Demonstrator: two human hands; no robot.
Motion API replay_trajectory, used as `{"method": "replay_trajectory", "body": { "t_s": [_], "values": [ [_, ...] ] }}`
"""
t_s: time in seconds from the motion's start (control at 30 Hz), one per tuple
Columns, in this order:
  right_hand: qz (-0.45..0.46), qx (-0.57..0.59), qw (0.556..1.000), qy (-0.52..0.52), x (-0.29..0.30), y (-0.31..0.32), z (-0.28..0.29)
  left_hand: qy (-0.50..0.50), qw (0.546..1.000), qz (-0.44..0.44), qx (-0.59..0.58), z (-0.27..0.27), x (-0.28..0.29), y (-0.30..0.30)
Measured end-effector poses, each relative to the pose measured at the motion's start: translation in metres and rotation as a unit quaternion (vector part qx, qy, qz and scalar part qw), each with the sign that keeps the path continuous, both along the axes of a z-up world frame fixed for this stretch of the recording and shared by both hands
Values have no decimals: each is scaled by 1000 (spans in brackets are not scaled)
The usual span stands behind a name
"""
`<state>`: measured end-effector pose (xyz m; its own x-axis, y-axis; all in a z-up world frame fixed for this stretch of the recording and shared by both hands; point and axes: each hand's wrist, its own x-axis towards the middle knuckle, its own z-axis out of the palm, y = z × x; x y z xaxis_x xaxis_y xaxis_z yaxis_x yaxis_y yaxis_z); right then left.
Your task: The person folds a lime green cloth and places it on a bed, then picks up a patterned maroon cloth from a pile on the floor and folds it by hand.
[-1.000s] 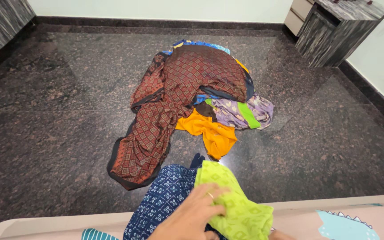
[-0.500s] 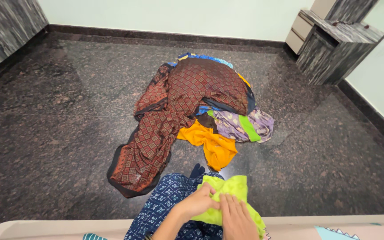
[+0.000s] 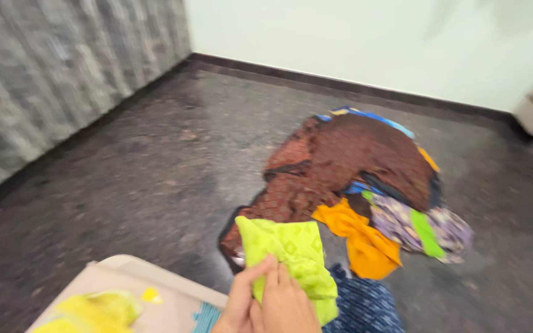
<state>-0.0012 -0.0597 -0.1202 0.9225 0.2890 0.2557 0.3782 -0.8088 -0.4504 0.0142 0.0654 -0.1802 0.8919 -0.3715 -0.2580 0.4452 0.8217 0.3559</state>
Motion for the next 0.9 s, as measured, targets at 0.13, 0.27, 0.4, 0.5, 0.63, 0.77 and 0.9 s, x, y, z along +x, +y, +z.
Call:
{"method": "replay_trajectory", "body": {
  "t_s": [0.13,0.27,0.4,0.5,0.63,0.77,0.9],
  "values": [
    [-32,88,992,87,12,25,15,-18,992,30,-117,16,-34,93],
    [123,276,945,122,20,47,28,0,989,91,-116,43,-83,141],
    [161,493,571,636,-5,97,22,30,990,107,-89,67,-113,178],
    [162,521,542,639,-13,129,-5,41,891,295,341,68,-132,212],
    [167,562,526,617,-14,154,-74,77,556,275,781,28,-208,244],
    [62,549,557,621,-24,160,-144,-161,215,155,951,-54,-284,244],
    [16,579,520,627,-21,152,-176,-218,41,104,970,-115,-317,243]
  ]
}}
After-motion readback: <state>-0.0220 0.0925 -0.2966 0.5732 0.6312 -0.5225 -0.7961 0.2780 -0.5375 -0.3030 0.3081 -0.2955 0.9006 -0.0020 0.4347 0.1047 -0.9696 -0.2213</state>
